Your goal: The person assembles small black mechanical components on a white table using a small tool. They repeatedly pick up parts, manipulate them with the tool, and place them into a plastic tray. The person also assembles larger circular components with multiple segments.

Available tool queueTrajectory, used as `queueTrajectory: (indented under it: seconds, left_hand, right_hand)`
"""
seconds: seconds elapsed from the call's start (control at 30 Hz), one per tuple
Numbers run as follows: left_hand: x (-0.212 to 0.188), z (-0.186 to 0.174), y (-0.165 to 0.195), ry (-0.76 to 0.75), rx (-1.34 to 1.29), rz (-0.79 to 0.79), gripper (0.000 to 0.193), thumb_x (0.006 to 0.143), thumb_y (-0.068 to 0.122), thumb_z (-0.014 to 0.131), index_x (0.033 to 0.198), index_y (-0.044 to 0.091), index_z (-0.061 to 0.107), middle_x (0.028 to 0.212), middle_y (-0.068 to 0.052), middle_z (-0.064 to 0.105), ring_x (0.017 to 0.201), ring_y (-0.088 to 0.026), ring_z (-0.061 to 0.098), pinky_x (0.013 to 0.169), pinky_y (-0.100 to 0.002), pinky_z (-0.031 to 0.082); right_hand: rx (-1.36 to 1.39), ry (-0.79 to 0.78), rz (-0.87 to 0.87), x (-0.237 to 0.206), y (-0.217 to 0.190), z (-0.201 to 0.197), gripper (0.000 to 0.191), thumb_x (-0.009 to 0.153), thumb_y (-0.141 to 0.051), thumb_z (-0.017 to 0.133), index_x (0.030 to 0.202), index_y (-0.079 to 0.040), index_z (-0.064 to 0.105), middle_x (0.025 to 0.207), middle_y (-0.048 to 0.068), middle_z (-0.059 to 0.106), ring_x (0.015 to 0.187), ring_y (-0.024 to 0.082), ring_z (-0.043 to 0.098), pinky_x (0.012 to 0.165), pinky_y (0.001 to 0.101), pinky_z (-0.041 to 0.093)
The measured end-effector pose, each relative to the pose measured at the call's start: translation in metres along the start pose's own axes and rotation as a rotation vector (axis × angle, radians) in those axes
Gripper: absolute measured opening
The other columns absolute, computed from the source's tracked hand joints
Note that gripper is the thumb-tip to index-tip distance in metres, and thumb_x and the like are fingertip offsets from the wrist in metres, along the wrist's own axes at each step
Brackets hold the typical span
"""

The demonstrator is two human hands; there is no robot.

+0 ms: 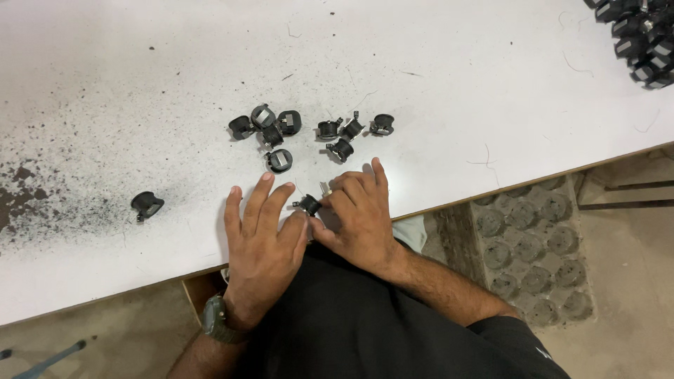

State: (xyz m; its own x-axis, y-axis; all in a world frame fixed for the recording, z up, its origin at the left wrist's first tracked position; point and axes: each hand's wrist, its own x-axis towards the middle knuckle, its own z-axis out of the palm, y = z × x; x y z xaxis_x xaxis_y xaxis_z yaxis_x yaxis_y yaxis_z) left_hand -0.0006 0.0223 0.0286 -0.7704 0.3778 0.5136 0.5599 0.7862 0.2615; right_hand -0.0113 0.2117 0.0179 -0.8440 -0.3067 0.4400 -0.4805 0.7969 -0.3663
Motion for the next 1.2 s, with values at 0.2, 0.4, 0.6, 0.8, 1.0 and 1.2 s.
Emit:
queueTrajectory:
  seconds: [0.2,0.4,0.6,0.8,1.0,1.2]
  left_hand:
    - [-0.002,0.006,-0.004,0.045,-0.047,-0.015,0.015,0.084,0.015,0.082,0.095,0.012,0.072,0.131,-0.011,0.060,0.142,-0.032,0.046,0.120,-0.062,0.027]
    - [-0.008,0.008,-0.010,-0.024,-0.080,-0.101,0.014,0.080,0.013,0.081,0.092,0.011,0.073,0.130,-0.011,0.061,0.139,-0.031,0.048,0.121,-0.061,0.028]
    - [-0.015,0.010,-0.013,0.067,-0.128,-0.108,0.022,0.084,0.020,0.082,0.100,0.008,0.075,0.131,-0.012,0.061,0.136,-0.031,0.049,0.120,-0.059,0.026]
    - [-0.019,0.017,-0.011,0.091,-0.094,-0.138,0.014,0.090,0.015,0.081,0.102,0.010,0.075,0.131,-0.007,0.063,0.136,-0.026,0.053,0.124,-0.056,0.027]
    - [-0.022,0.019,-0.013,0.124,-0.143,-0.147,0.014,0.088,0.014,0.082,0.100,0.011,0.076,0.130,-0.006,0.063,0.134,-0.027,0.053,0.122,-0.056,0.027]
    - [-0.024,0.024,-0.015,0.117,-0.129,-0.103,0.011,0.087,0.012,0.081,0.096,0.014,0.075,0.131,-0.007,0.063,0.134,-0.028,0.053,0.122,-0.058,0.026]
  right_hand:
    - [0.010,-0.014,-0.001,0.001,-0.001,0.000,0.037,0.071,-0.025,0.091,0.094,-0.008,0.067,0.106,0.009,0.059,0.115,0.028,0.056,0.122,0.0667,0.019]
    - [0.008,-0.044,0.009,0.000,0.002,0.001,0.035,0.075,-0.027,0.091,0.096,-0.009,0.070,0.105,0.008,0.058,0.115,0.027,0.055,0.123,0.0667,0.016]
    - [0.166,0.101,-0.085,-0.015,0.005,-0.006,0.021,0.086,-0.011,0.085,0.102,-0.010,0.071,0.101,0.005,0.060,0.119,0.028,0.061,0.128,0.0585,0.026]
    - [0.311,0.074,-0.136,-0.017,-0.002,0.007,0.025,0.085,-0.001,0.077,0.105,-0.007,0.063,0.096,0.007,0.067,0.112,0.027,0.067,0.125,0.0573,0.030]
    - [0.277,0.085,-0.133,-0.014,-0.005,0.013,0.027,0.081,0.000,0.077,0.103,-0.006,0.064,0.095,0.008,0.067,0.110,0.028,0.069,0.122,0.0558,0.037]
    - [0.303,0.066,-0.116,-0.014,-0.004,0.014,0.027,0.082,0.000,0.078,0.103,-0.008,0.064,0.096,0.005,0.068,0.111,0.026,0.070,0.122,0.0563,0.040]
